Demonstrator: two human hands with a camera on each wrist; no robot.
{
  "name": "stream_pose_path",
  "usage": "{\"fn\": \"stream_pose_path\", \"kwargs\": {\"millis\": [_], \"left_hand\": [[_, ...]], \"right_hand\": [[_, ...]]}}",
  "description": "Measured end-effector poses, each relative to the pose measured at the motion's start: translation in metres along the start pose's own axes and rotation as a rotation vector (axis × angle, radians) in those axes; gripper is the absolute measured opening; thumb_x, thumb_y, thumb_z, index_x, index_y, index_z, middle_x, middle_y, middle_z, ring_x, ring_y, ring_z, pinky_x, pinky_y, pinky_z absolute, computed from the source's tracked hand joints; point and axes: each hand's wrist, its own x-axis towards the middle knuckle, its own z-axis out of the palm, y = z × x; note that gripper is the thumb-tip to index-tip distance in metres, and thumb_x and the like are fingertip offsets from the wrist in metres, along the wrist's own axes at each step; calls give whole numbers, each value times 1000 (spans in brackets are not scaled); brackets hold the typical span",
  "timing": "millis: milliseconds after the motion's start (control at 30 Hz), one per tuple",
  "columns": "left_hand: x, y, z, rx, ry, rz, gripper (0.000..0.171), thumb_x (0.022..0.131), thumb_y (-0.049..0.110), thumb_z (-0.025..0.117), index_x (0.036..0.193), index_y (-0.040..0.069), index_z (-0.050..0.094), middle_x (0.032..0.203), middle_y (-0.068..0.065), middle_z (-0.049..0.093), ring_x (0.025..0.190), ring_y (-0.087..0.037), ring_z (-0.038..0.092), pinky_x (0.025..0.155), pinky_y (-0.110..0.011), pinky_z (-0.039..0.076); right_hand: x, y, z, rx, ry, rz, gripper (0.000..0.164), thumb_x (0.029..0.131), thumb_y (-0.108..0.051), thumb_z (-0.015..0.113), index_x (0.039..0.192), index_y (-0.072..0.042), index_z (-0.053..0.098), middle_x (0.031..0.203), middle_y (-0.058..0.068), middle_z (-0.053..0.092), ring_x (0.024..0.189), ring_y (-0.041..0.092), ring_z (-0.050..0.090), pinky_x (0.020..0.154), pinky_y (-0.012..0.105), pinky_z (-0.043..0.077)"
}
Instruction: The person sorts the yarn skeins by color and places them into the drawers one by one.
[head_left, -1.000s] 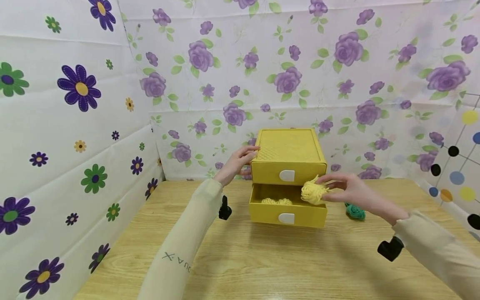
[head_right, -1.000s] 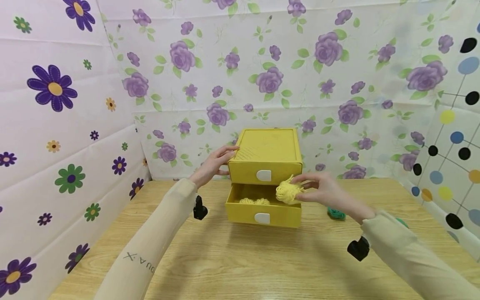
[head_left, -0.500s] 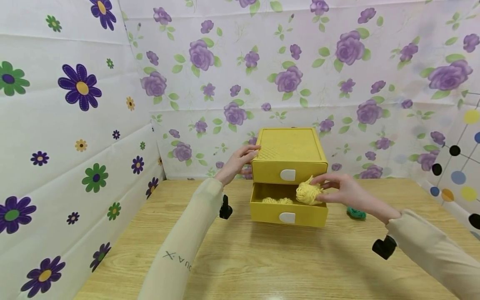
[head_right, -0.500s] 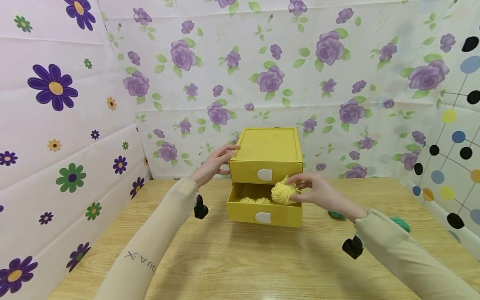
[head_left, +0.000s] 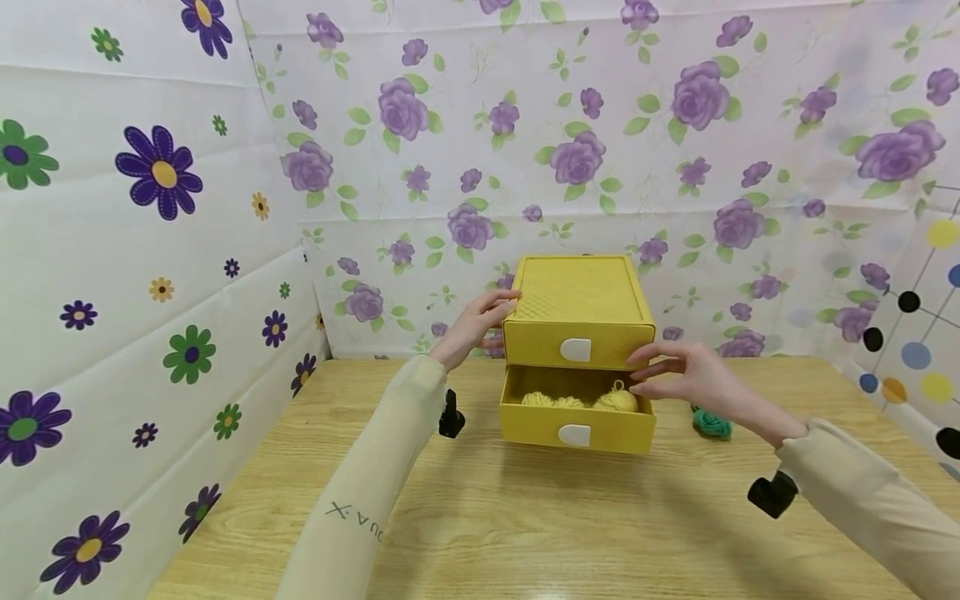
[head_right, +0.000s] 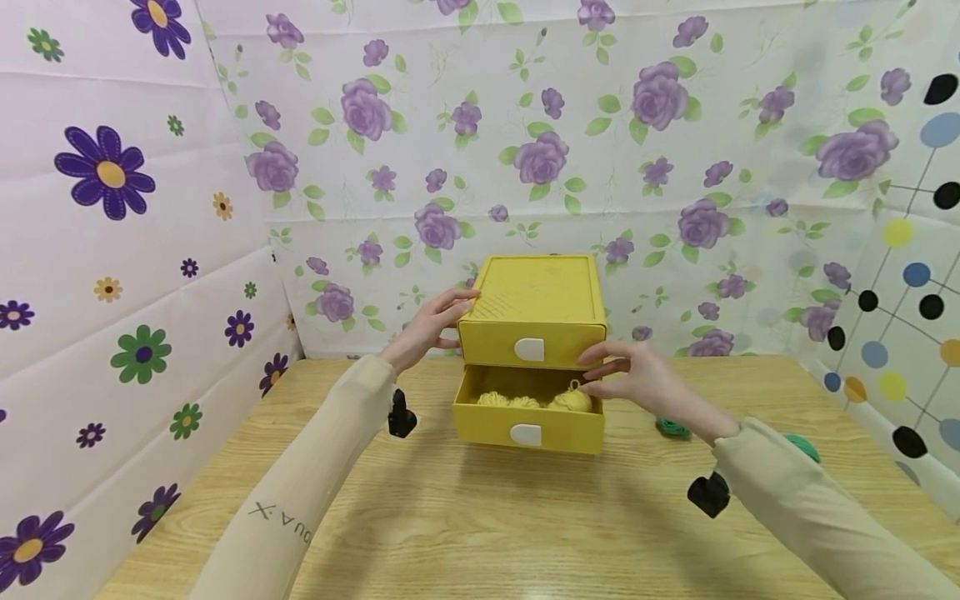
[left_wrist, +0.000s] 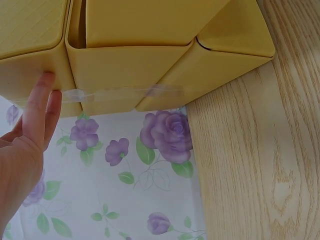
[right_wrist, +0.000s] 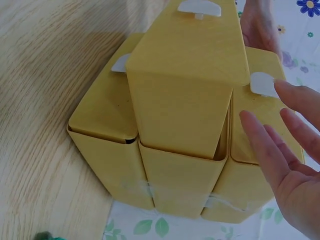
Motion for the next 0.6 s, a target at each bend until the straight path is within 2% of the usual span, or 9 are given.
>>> {"fn": "stream_pose_path", "kwargs": {"millis": [167,400,600], "left_hand": [[4,-7,-1,6,14,7,41,94,37,48,132,21,47,126,-4,42,105,-26,47,82,-50,42],[4,-6,-1,3,15,8,39,95,36,48,131,21,47,126,-5,42,105,-26,47,81,-49,42],[3,-6,0,12,26,9,39,95,34,48,131,20,47,125,-4,44,104,-25,49,79,-46,45]], "right_hand": [[-1,-6,3,53,24,21,24,80,-2,68,103,5,62,101,19,61,84,28,62,66,35,51],[-1,-16,12,89,26,75,27,81,-10,68,104,4,64,89,13,66,74,36,62,64,41,50],[-3,-21,26,144,8,68,24,83,-7,65,103,7,65,89,15,66,77,34,63,65,40,50]]}}
